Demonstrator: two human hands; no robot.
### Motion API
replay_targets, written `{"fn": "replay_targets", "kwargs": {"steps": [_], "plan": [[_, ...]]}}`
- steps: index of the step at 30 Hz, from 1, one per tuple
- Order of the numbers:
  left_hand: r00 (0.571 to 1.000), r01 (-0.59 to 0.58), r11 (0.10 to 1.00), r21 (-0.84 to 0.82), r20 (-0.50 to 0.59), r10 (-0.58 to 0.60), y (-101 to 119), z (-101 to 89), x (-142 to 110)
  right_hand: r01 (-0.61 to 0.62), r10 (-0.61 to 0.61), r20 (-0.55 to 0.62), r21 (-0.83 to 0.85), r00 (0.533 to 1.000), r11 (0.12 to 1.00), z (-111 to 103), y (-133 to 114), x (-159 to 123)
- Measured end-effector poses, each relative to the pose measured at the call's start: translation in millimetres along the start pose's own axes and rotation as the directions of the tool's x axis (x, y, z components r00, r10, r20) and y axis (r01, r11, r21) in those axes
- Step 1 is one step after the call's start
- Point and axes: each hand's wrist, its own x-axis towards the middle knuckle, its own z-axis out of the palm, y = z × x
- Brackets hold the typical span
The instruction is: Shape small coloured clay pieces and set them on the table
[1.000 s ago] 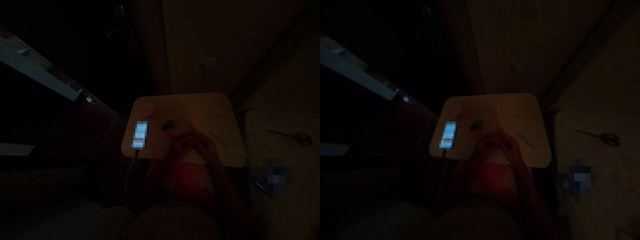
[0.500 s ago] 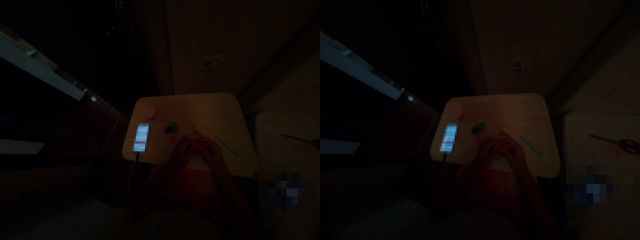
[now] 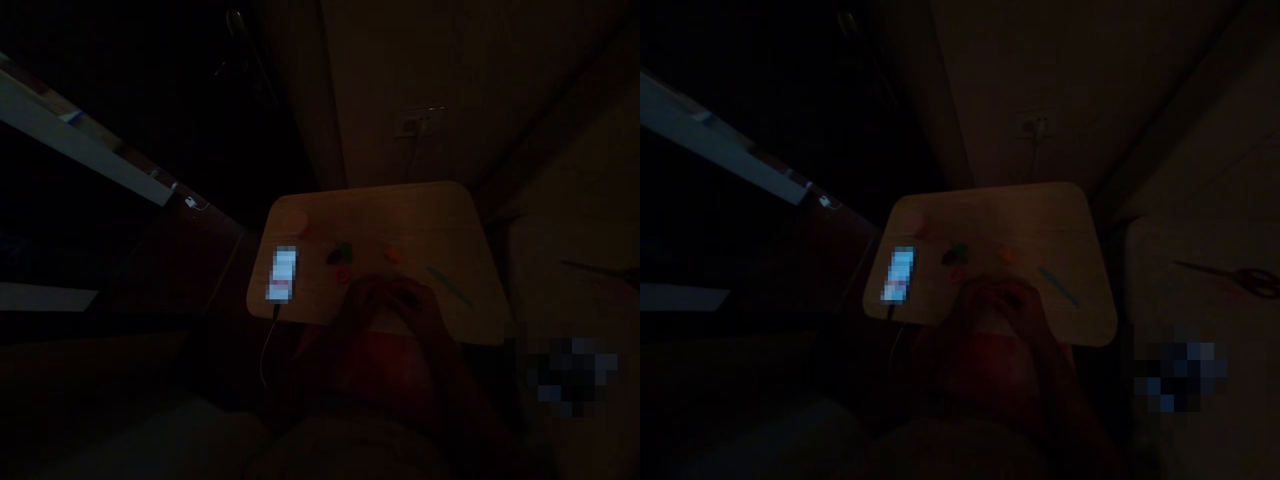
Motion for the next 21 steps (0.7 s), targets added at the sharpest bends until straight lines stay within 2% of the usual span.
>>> {"fn": "replay_targets", "kwargs": {"steps": [4,7,11,15,21], "plan": [[0.995,0.049,0.997,-0.053,0.091,-0.044,-1.6,2.3,-0.4,0.047,-0.048,-0.012,-0.043,0.999,0.998,-0.8,-1.3,-1.9],[0.993,0.076,0.996,-0.046,0.099,-0.072,-2.8,2.0,0.1,0.055,-0.054,0.012,-0.079,0.998,0.995,0.9,-3.0,-3.3],[0.994,0.053,0.998,-0.014,0.094,-0.051,-4.0,0.9,1.0,0.027,-0.025,0.015,-0.128,1.000,0.991,5.0,-2.2,-5.3],[0.995,0.032,0.999,-0.025,0.100,-0.029,-3.2,-0.4,2.4,-0.055,0.056,0.034,-0.009,0.998,0.998,7.1,-2.1,-6.2],[0.989,-0.040,0.996,-0.084,0.136,0.051,-3.0,1.3,7.5,-0.110,0.109,0.016,0.183,0.994,0.977,9.0,-3.1,-3.1]]}}
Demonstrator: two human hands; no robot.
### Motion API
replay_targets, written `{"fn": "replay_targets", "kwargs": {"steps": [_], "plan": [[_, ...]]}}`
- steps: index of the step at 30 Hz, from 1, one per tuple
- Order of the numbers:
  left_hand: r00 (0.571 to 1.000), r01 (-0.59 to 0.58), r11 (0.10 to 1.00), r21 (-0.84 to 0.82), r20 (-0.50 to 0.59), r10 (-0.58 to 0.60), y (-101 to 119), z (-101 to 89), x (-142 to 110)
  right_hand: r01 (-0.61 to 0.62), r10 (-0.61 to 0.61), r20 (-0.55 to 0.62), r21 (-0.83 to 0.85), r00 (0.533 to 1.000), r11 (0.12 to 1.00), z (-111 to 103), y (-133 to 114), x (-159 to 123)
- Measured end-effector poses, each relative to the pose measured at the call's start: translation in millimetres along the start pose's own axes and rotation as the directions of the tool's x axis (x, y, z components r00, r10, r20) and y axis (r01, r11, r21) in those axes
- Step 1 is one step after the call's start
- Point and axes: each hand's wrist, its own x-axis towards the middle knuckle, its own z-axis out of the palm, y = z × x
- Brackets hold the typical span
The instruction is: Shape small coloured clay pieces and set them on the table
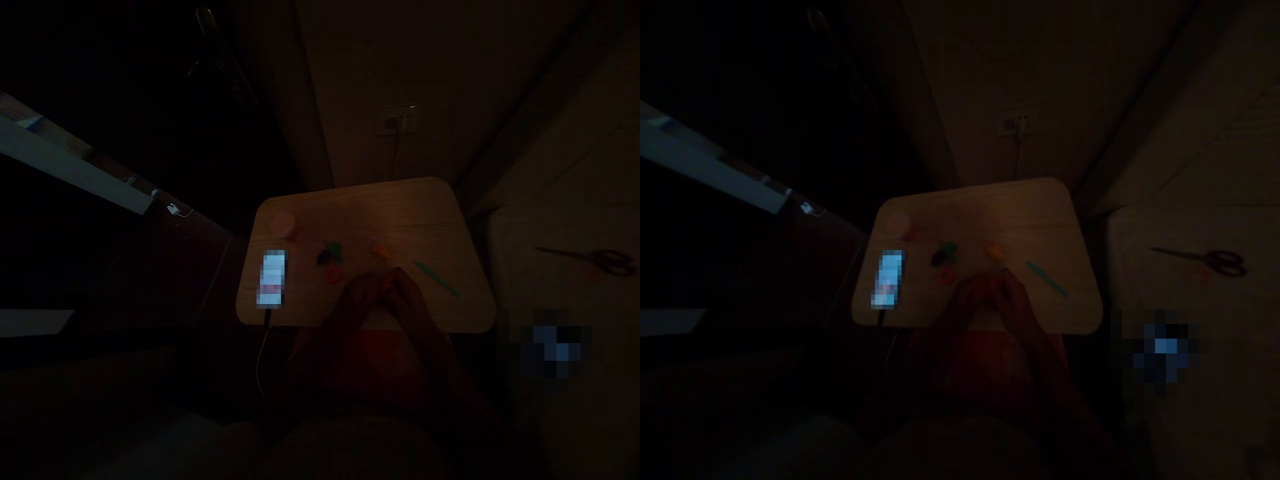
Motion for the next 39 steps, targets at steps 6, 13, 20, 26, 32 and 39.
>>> {"fn": "replay_targets", "kwargs": {"steps": [6,13,20,26,32,39], "plan": [[1.000,0.005,0.999,-0.053,0.023,-0.004,8,-1.3,6,-0.027,0.036,-0.068,0.141,0.997,0.990,2,8,4],[0.998,0.007,0.999,0.045,-0.060,-0.005,3,1.1,9,-0.035,0.076,-0.196,0.203,0.978,0.979,4,12,8],[0.996,-0.032,0.995,0.095,-0.084,0.040,4,1.1,12,0.000,0.055,-0.261,0.204,0.964,0.979,7,17,13],[0.993,-0.045,0.994,0.100,-0.104,0.055,9,-0.2,13,0.022,0.046,-0.290,0.227,0.956,0.974,8,15,14],[0.985,-0.038,0.995,0.090,-0.164,0.052,3,3.8,11,0.055,0.033,-0.341,0.244,0.939,0.968,9,17,18],[0.986,-0.028,0.999,0.033,-0.165,0.033,0,2.1,12,0.080,-0.035,-0.221,0.200,0.975,0.976,0,19,21]]}}
